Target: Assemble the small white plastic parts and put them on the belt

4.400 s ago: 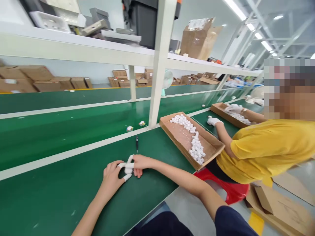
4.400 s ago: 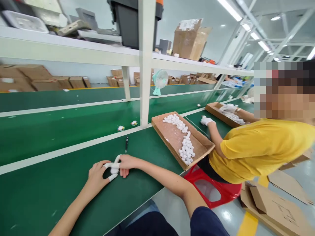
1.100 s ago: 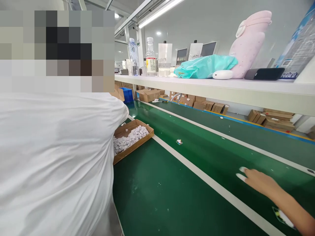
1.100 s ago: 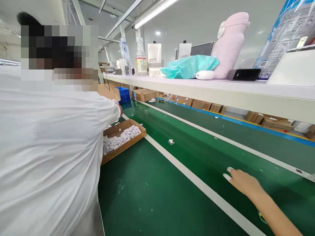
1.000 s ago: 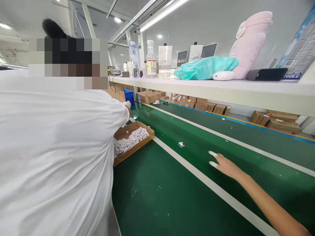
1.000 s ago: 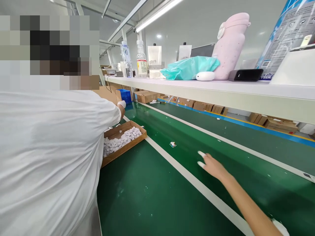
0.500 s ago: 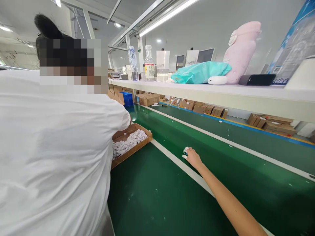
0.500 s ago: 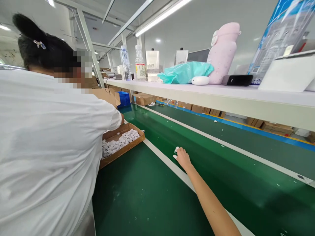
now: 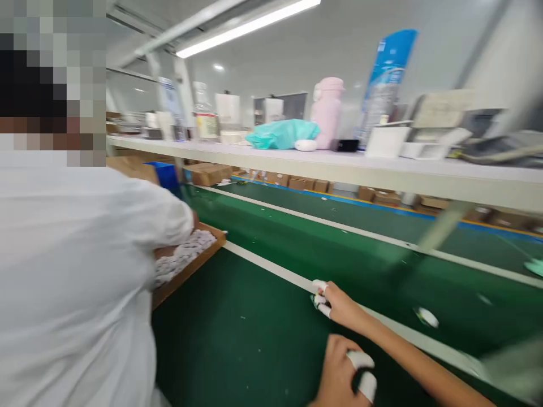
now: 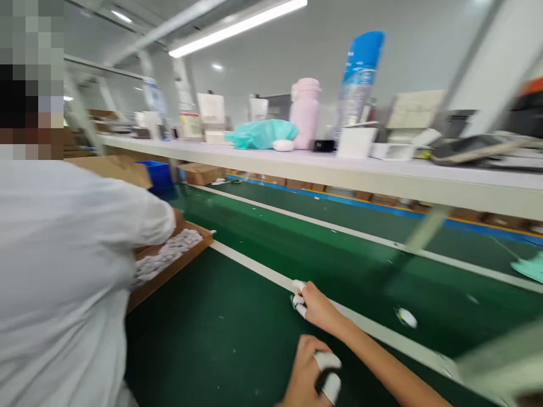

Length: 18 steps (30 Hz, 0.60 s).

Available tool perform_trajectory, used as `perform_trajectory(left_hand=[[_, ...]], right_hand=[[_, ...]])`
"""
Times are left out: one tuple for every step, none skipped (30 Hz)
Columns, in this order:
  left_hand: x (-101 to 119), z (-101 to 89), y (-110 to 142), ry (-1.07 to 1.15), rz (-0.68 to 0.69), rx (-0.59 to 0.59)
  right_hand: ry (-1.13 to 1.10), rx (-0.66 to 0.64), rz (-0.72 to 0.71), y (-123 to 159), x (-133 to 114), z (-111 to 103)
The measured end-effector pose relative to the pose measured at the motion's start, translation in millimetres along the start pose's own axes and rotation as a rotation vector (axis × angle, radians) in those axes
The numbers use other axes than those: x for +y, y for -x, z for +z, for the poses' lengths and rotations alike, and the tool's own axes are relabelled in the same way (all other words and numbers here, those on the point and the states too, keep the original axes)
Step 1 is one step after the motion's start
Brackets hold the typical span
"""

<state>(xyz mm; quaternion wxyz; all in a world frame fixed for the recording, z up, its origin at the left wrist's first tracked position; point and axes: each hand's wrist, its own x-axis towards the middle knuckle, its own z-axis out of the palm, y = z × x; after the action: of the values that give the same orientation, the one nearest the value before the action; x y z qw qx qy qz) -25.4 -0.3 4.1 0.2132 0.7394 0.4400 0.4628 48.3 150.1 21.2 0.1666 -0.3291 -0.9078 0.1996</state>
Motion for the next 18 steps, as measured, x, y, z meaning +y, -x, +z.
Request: perform_trajectory(left_hand=[[1.6,-1.4,-1.1,0.026,0.014,0.072],[3.5,-3.4,-2.5,0.035,0.019,0.087],[5.5,-5.8,-4.2,0.029,0.023,0.059],[7.1,-8.0,-6.0,0.013,0.023,0.004],[8.1,-9.4,-7.9,-0.017,0.019,-0.071],[8.5,-9.7,-9.4,-0.050,0.028,-0.162],[8.4,-8.4,-10.2,-0.086,0.049,-0.261],[7.9,-5.9,-10.1,-0.124,0.071,-0.354],[7.1,-2.2,-9.1,-0.159,0.094,-0.440],[6.3,2.2,-7.2,-0.190,0.111,-0.515],[5.5,6.7,-4.9,-0.215,0.122,-0.570],[4.7,11.0,-2.6,-0.234,0.125,-0.608],[3.9,14.9,-0.8,-0.247,0.119,-0.630],[3.2,18.1,0.3,-0.256,0.109,-0.637],[2.6,20.6,0.4,-0.261,0.096,-0.639],[2.0,22.3,-0.4,-0.265,0.084,-0.638],[1.4,23.4,-1.9,-0.266,0.075,-0.637],[0.6,23.9,-3.7,-0.267,0.070,-0.638]], right_hand=[[-0.022,-0.017,-0.027,35.1,-5.5,-3.3],[-0.021,-0.032,-0.032,68.4,-13.0,-4.6],[0.006,-0.045,-0.010,98.5,-21.9,-4.2],[0.047,-0.051,0.027,124.7,-31.2,-2.8],[0.097,-0.047,0.072,146.5,-40.2,-1.6],[0.148,-0.035,0.114,164.4,-48.1,-1.7],[0.190,-0.025,0.138,178.9,-54.2,-4.2],[0.223,-0.015,0.148,191.3,-57.9,-10.1],[0.250,0.001,0.156,202.7,-58.7,-19.7],[0.277,0.026,0.170,214.4,-56.5,-33.0],[0.307,0.065,0.205,227.4,-50.9,-49.2],[0.350,0.119,0.270,242.4,-42.0,-67.4],[0.403,0.175,0.355,259.6,-30.1,-86.2],[0.460,0.243,0.487,278.7,-15.7,-104.4],[0.502,0.285,0.635,299.0,0.4,-120.9],[0.531,0.286,0.786,319.3,17.2,-134.8],[0.553,0.284,0.941,338.5,33.9,-145.7],[0.563,0.288,1.034,355.3,49.6,-153.6]])
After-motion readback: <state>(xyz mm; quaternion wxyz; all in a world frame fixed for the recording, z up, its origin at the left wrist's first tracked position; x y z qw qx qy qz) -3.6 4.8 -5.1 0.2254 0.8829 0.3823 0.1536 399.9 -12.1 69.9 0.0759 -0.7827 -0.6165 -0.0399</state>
